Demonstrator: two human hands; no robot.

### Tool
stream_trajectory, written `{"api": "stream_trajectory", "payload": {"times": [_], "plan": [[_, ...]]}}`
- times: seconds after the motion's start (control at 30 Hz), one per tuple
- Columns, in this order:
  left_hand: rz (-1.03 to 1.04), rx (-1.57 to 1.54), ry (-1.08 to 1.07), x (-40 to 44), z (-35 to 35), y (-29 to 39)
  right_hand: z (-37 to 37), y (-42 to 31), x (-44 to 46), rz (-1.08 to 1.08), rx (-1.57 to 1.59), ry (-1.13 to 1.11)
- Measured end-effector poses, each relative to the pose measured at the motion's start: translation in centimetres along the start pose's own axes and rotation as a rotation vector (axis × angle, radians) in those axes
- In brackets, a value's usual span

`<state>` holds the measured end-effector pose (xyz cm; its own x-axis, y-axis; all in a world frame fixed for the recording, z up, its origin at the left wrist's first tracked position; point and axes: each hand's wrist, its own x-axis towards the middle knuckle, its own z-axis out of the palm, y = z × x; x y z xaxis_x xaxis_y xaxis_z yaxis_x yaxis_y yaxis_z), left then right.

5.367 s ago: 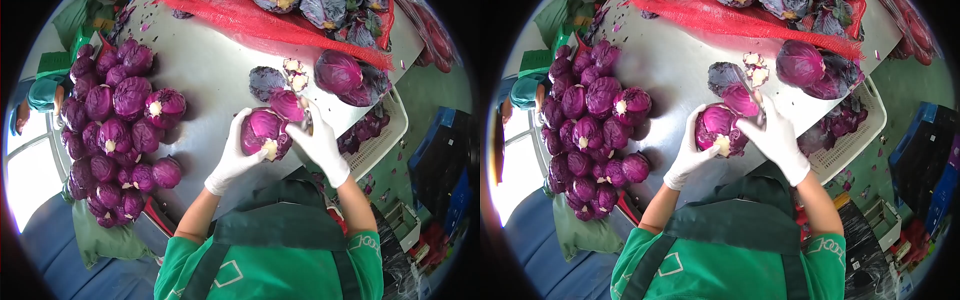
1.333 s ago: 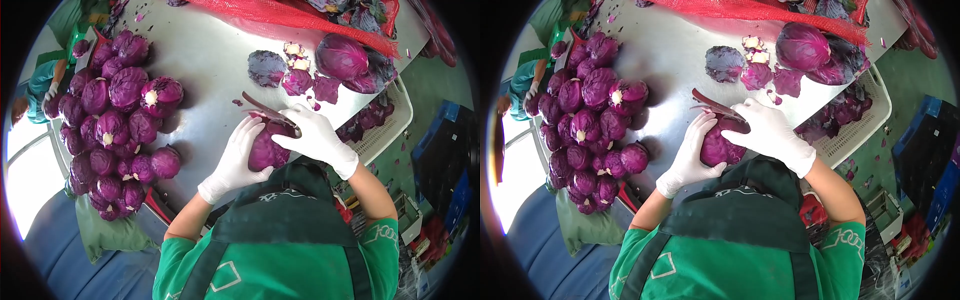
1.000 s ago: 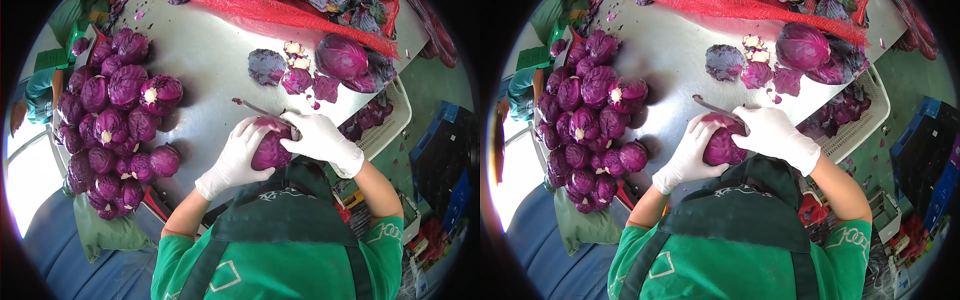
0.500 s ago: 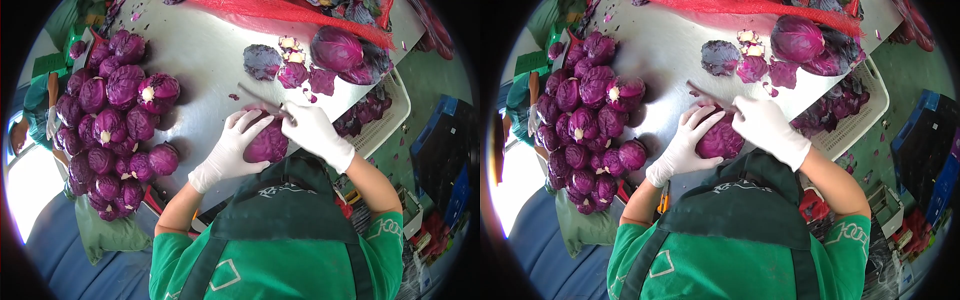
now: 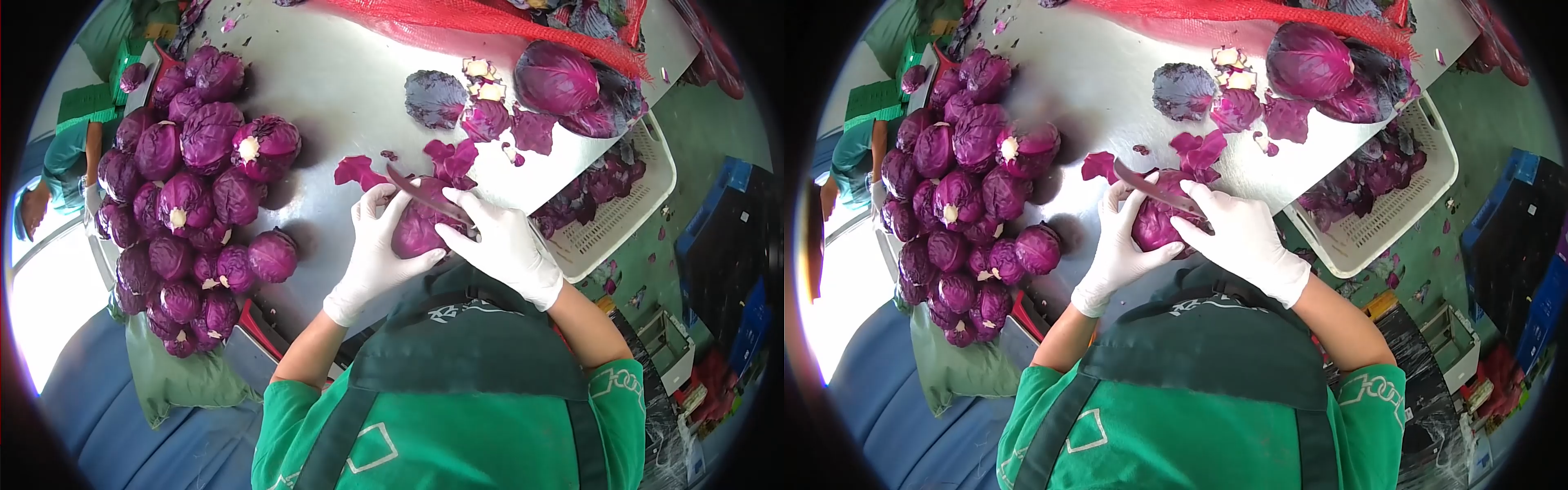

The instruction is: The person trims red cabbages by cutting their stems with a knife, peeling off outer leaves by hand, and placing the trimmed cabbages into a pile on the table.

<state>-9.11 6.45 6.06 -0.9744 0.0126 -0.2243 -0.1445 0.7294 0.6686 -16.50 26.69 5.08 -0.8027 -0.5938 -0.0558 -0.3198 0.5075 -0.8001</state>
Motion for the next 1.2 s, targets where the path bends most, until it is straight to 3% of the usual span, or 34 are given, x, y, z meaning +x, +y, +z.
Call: {"api": "stream_trajectory", "payload": {"times": [0.1,0.2,0.27,0.3,0.33,0.4,0.47,0.53,0.6,0.67,0.73,0.77,0.8,0.87,1.0,1.07,1.1,1.13,1.2], "plan": [[0.035,-0.013,0.014,-0.2,0.3,-0.5,-0.4,0.3,-0.3,0.046,0.172,-0.048],[0.001,-0.121,0.01,-0.5,0.3,-0.8,0.1,2.8,-0.2,0.147,0.295,0.056],[-0.024,-0.217,0.024,-0.6,0.2,-1.6,-1.0,4.4,-0.1,0.274,0.226,0.055],[-0.03,-0.291,0.034,-0.6,0.2,-2.2,-0.3,7.0,-0.4,0.206,0.107,0.173],[-0.057,-0.409,0.043,-0.8,0.4,-3.0,-0.5,9.7,-0.6,0.291,-0.031,0.197],[-0.172,-0.623,0.076,-1.1,0.7,-4.0,-2.0,10.8,-0.9,0.51,0.142,0.22],[-0.267,-0.971,0.117,-0.9,1.5,-3.7,-2.0,8.2,-1.1,0.469,0.182,0.26],[-0.308,-1.185,0.148,-0.2,2.3,-1.8,-2.0,4.6,-0.7,0.377,0.095,0.096],[-0.269,-1.224,0.147,0.2,4.3,-1.6,-1.1,2.1,0.4,0.375,0.255,0.053],[-0.267,-1.049,0.124,0.5,4.7,-0.9,0.4,2.7,1.5,0.063,-0.015,0.313],[-0.226,-0.401,0.073,0.3,2.6,-0.5,-0.6,2.5,1.7,0.011,-0.105,0.233],[-0.042,-0.05,0.133,0.4,1.5,-0.2,-0.8,2.4,1.6,-0.015,-0.145,0.185],[0.078,0.034,0.098,1.1,0.5,0.6,-0.6,2.3,1.4,-0.027,-0.193,0.147],[0.315,0.079,-0.094,2.8,0.6,0.5,-0.1,2.3,1.7,-0.066,-0.294,0.088],[0.326,-0.015,0.057,2.5,1.8,-1.0,-2.0,7.4,2.5,-0.217,-0.562,0.196],[0.232,-0.009,0.088,2.3,1.9,-0.6,-3.5,8.6,2.0,0.261,-0.081,0.304],[0.197,-0.018,0.11,2.7,2.1,-0.3,-4.0,6.8,1.4,0.374,-0.031,0.249],[0.155,-0.03,0.119,2.7,2.1,0.1,-3.0,6.6,0.6,0.203,0.029,0.309],[0.154,0.054,0.113,3.0,2.2,0.8,-1.7,4.9,-1.4,0.108,0.038,0.201]]}}
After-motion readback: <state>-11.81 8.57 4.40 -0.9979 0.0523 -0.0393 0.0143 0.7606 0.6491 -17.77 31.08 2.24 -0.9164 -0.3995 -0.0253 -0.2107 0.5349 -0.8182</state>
